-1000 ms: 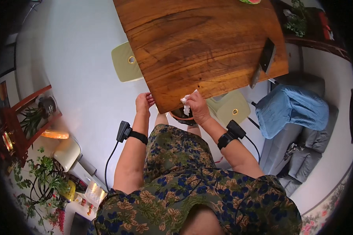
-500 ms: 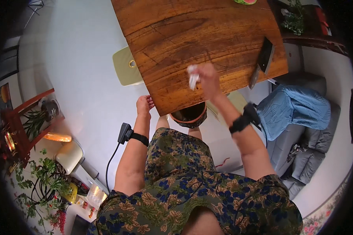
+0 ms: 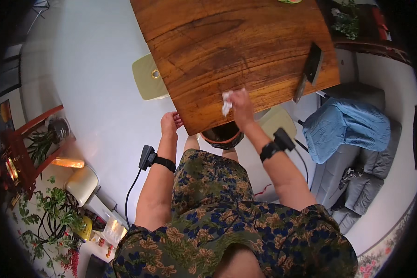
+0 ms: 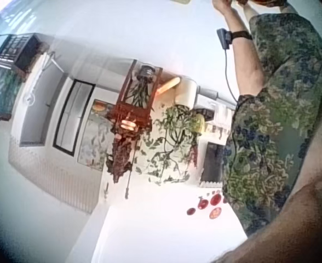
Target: The recorder uses a cloth to wipe down various decorative items and the surfaces of a wooden shelf unit.
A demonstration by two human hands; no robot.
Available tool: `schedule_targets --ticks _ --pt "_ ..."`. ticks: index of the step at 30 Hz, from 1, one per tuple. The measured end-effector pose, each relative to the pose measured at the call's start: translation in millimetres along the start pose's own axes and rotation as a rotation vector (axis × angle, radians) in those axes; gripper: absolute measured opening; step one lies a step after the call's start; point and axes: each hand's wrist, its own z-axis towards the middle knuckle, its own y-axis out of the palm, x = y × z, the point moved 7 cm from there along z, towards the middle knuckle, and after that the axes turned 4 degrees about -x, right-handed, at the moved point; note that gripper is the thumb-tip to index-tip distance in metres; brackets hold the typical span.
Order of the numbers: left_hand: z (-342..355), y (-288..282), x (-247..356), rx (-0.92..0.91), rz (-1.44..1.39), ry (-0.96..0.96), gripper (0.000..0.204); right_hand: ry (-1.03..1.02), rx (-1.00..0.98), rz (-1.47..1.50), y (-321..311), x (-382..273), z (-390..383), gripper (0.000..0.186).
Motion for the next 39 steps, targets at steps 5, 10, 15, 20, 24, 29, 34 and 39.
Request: schedule_targets --ticks 5,10,15,20,24,29,34,39 --pt "-3 13 3 -0.016 0.031 -0.036 0.025 0.064 -0.008 0.033 4 -6 -73 0.001" --pt "8 2 -5 -0.006 0.035 -0.026 0.026 0.133 -0.105 0.217 7 -21 -82 0.005" --pt "13 -1 -10 -0.041 0.028 -0.037 0.027 0.569 0.058 0.987 11 17 -48 0.008" --pt "10 -1 -13 -0.036 0.029 -0.019 0.029 0.790 0.178 1.473 14 34 -8 0.010" --pt "3 7 -13 -0.018 0.047 -0.029 0.029 0.439 0.205 0.901 6 62 -14 0.005" --pt "5 0 -8 -0.060 -0.003 -0.005 0.028 0.308 0.146 0.043 -18 28 -12 0.003" --pt "-1 10 -8 -0.064 0.003 -0.059 0.023 0.109 0.049 -0.098 -8 -14 4 0.008" --pt "-4 9 -9 -0.068 0.007 -0.056 0.022 0.074 -0.024 -0.305 4 -15 -6 0.018"
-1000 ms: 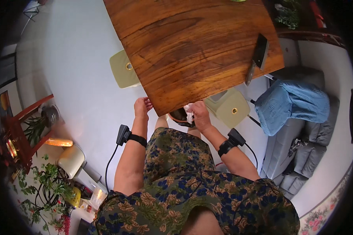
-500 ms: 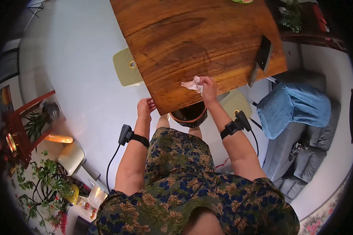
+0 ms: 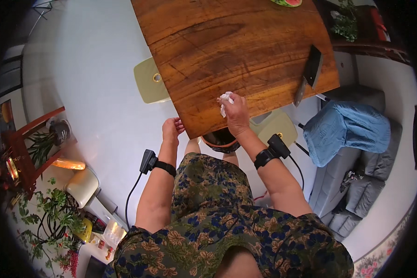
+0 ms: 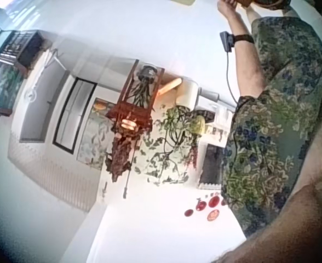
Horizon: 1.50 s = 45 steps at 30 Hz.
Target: The recorder uses a cloth to wipe down various decorative items and the surfaces of a wooden shelf unit.
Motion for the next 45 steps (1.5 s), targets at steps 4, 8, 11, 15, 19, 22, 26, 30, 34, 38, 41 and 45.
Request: schedule_targets --ticks 4,8,11,15,19,22,26,30,34,38,41,45 --pt "4 -2 3 -0.025 -0.013 0.026 0.022 -0.104 0.027 -0.021 -3 1 6 0.024" --pt "5 -4 0 0.002 -0.006 -0.003 0.025 -0.158 -0.023 -0.048 -6 0 9 0.025" --pt "8 -10 -3 0.000 -0.006 0.004 0.028 -0.226 0.019 -0.061 -6 1 15 0.023" --pt "3 -5 1 0.041 -0.002 -0.023 0.023 -0.263 0.015 -0.105 -2 8 25 0.015" --pt "9 -10 -1 0.011 -0.007 -0.008 0.023 -0.253 0.014 -0.143 -1 10 43 0.014" --pt "8 -12 -1 0.007 -0.015 -0.005 0.023 -0.149 0.037 -0.088 -12 26 65 0.020" --pt "5 -5 1 0.002 -0.028 -0.007 0.023 -0.070 0.072 -0.103 -28 54 85 0.014" --pt "10 -14 -2 0.039 -0.047 -0.029 0.027 0.009 0.080 -0.091 -21 57 86 0.014" --pt "11 -19 -4 0.032 -0.058 -0.013 0.027 -0.036 0.092 -0.099 -19 38 75 0.015" --pt "6 -9 0 -0.005 -0.030 -0.012 0.026 -0.094 0.172 -0.033 -10 13 62 0.017" --pt "4 -7 12 0.007 -0.022 0.109 0.030 -0.224 0.095 0.031 -3 6 64 0.017" --pt "13 19 40 0.002 0.160 0.370 0.032 -0.118 -0.061 0.276 24 80 91 0.012"
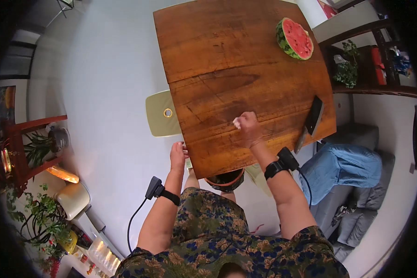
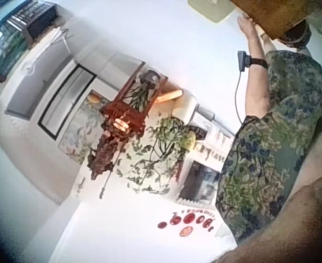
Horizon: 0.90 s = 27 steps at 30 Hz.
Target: The recorder uses a cloth to wipe down various decorative items and the surfaces of a wooden shelf unit.
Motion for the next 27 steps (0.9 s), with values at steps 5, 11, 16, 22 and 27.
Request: schedule_targets --ticks 5,11,16,22,27 --pt "27 -23 0 0.101 0.492 0.350 0.027 0.040 0.236 -0.317 -38 -33 46 0.008" --pt "40 -15 -12 0.024 0.534 0.296 0.028 -0.184 0.229 -0.294 11 -89 31 0.011" --pt "28 -10 -3 0.008 0.281 0.096 0.032 -0.316 0.085 -0.189 44 -128 -3 0.014" --pt "18 -5 17 -0.074 0.199 0.030 0.027 -0.148 0.092 -0.112 7 -76 -16 0.011" --pt "10 -6 13 -0.111 0.194 -0.091 0.028 0.437 0.133 0.153 -5 -5 -49 0.008"
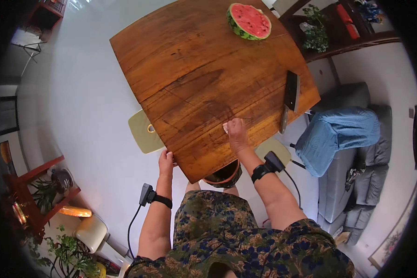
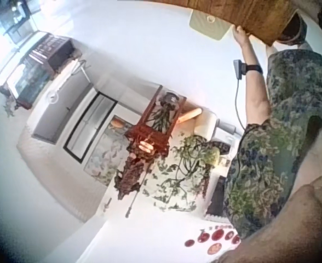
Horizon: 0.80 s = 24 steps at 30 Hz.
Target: The recorder uses a cloth to wipe down various decorative items and the surfaces of a wooden shelf unit.
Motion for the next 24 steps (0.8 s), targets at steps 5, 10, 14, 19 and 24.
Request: schedule_targets --ticks 5,10,14,19,24 --pt "-4 3 -19 -0.022 -0.039 -0.089 0.027 -0.025 -0.189 0.453 51 -24 -90 0.008" --pt "-14 1 -32 -0.027 -0.048 -0.156 0.022 -0.547 -0.143 -0.165 42 -59 -108 0.007" --pt "-20 -5 -34 0.033 0.038 -0.132 0.024 -0.477 0.121 -0.125 -16 -28 -66 0.004" --pt "-31 -21 0 0.347 0.504 0.298 0.025 0.187 0.577 0.404 -93 89 -48 0.008" --pt "-73 56 94 0.449 0.731 0.767 0.022 0.270 0.683 0.335 -157 132 -56 0.006"
